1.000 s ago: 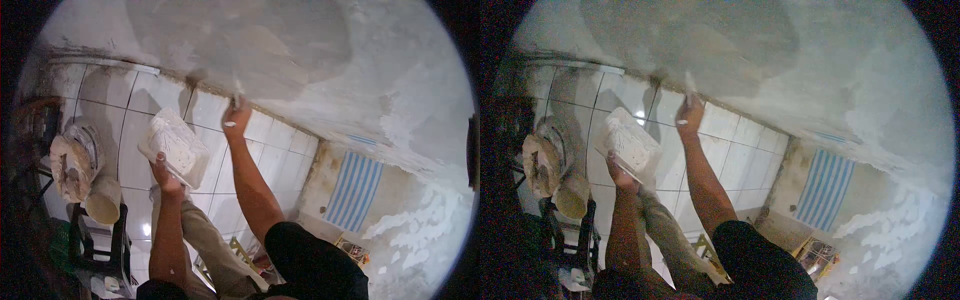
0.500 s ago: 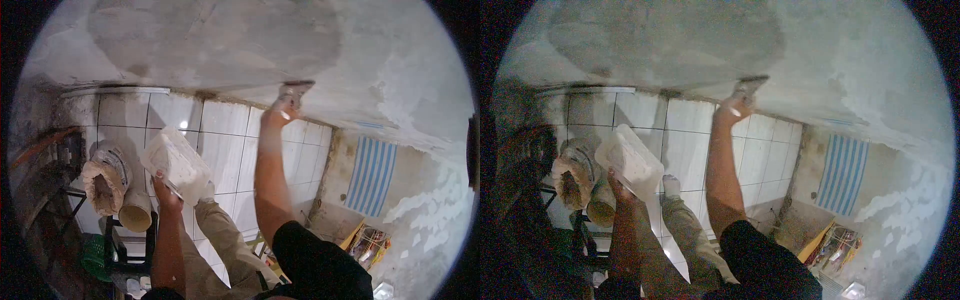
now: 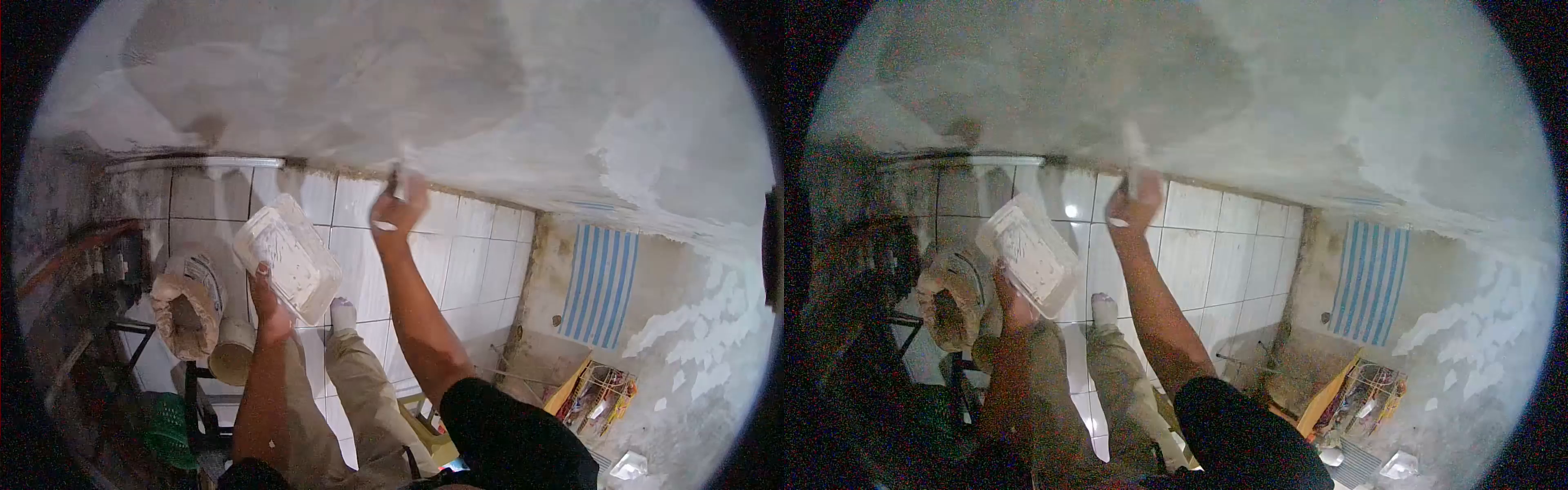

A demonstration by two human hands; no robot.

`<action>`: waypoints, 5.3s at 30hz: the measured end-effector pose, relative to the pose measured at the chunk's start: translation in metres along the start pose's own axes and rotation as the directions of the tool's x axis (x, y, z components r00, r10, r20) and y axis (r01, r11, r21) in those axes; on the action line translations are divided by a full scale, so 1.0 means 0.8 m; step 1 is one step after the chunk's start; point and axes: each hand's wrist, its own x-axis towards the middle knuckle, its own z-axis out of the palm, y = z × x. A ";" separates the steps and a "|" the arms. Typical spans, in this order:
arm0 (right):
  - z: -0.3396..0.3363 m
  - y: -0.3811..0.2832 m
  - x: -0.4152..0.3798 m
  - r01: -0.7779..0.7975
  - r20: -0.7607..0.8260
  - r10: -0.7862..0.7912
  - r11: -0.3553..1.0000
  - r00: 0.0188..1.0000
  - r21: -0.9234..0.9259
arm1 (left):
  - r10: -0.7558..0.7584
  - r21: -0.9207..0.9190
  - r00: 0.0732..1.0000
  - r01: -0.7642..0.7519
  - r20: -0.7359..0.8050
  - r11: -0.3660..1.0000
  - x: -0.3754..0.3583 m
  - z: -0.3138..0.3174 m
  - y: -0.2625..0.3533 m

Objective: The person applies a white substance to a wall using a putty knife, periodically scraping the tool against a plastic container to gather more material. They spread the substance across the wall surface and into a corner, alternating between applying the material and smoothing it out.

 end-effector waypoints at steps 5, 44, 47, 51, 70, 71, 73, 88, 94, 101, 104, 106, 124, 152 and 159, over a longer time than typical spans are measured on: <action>-0.052 -0.056 0.069 -0.171 -0.233 0.168 0.985 0.958 0.007 | 0.035 -0.024 0.999 -0.034 0.018 0.999 -0.020 0.046 0.015; 0.040 0.020 0.005 0.212 0.100 -0.187 0.882 0.977 -0.421 | 0.148 -0.018 0.977 -0.153 -0.155 0.988 -0.013 -0.026 0.053; 0.051 0.047 -0.027 0.296 0.327 -0.188 0.900 0.926 -0.321 | 0.086 -0.336 0.957 -0.180 -0.276 0.925 0.011 -0.078 0.009; 0.017 0.079 -0.029 0.151 0.302 -0.061 0.947 0.951 -0.284 | 0.186 0.099 0.972 -0.173 -0.144 0.980 -0.040 0.019 0.035; -0.003 0.025 0.015 0.189 0.229 -0.127 0.942 0.965 -0.277 | 0.035 -0.127 0.980 -0.061 -0.197 0.990 -0.040 0.101 0.037; -0.006 0.016 0.013 0.240 0.345 -0.158 0.948 0.925 -0.208 | -0.001 -0.115 0.955 -0.035 -0.297 0.993 -0.044 0.112 0.045; -0.028 -0.003 0.023 0.215 0.366 -0.119 0.948 0.923 -0.236 | 0.049 -0.122 0.980 -0.074 -0.194 0.990 -0.042 0.083 0.037; 0.003 0.010 -0.002 0.207 0.386 -0.074 0.926 0.920 -0.317 | 0.135 -0.309 0.991 -0.136 -0.025 0.941 -0.041 0.035 0.035; -0.125 0.115 0.051 0.128 -0.488 -0.297 0.928 0.821 -0.350 | 0.075 -0.333 0.997 -0.081 -0.032 0.939 -0.043 0.037 0.033; -0.098 0.116 0.082 0.124 -0.320 -0.347 0.824 0.881 -0.553 | 0.119 -0.202 0.993 -0.116 -0.001 0.972 -0.052 0.056 0.034; -0.047 0.076 0.060 -0.010 -0.263 -0.095 0.928 0.960 -0.371 | 0.171 -0.070 0.979 -0.179 -0.109 0.981 -0.049 0.046 0.031; -0.022 0.072 0.022 -0.026 -0.100 -0.016 0.915 0.995 -0.402 | 0.150 -0.035 0.971 -0.159 -0.184 0.987 -0.048 0.048 0.029; -0.016 0.217 -0.003 -0.361 0.547 0.835 -0.491 0.066 0.793 | 0.159 0.244 0.967 -0.108 -0.200 0.964 -0.093 0.067 -0.039; 0.244 0.075 -0.081 -0.311 0.010 0.987 0.040 0.159 0.949 | 0.316 0.566 0.944 -0.314 0.098 0.762 -0.012 0.098 0.049; 0.134 0.017 -0.150 -0.530 0.154 0.555 0.620 0.817 0.578 | 0.100 0.504 0.982 -0.169 0.161 0.847 0.013 0.053 0.109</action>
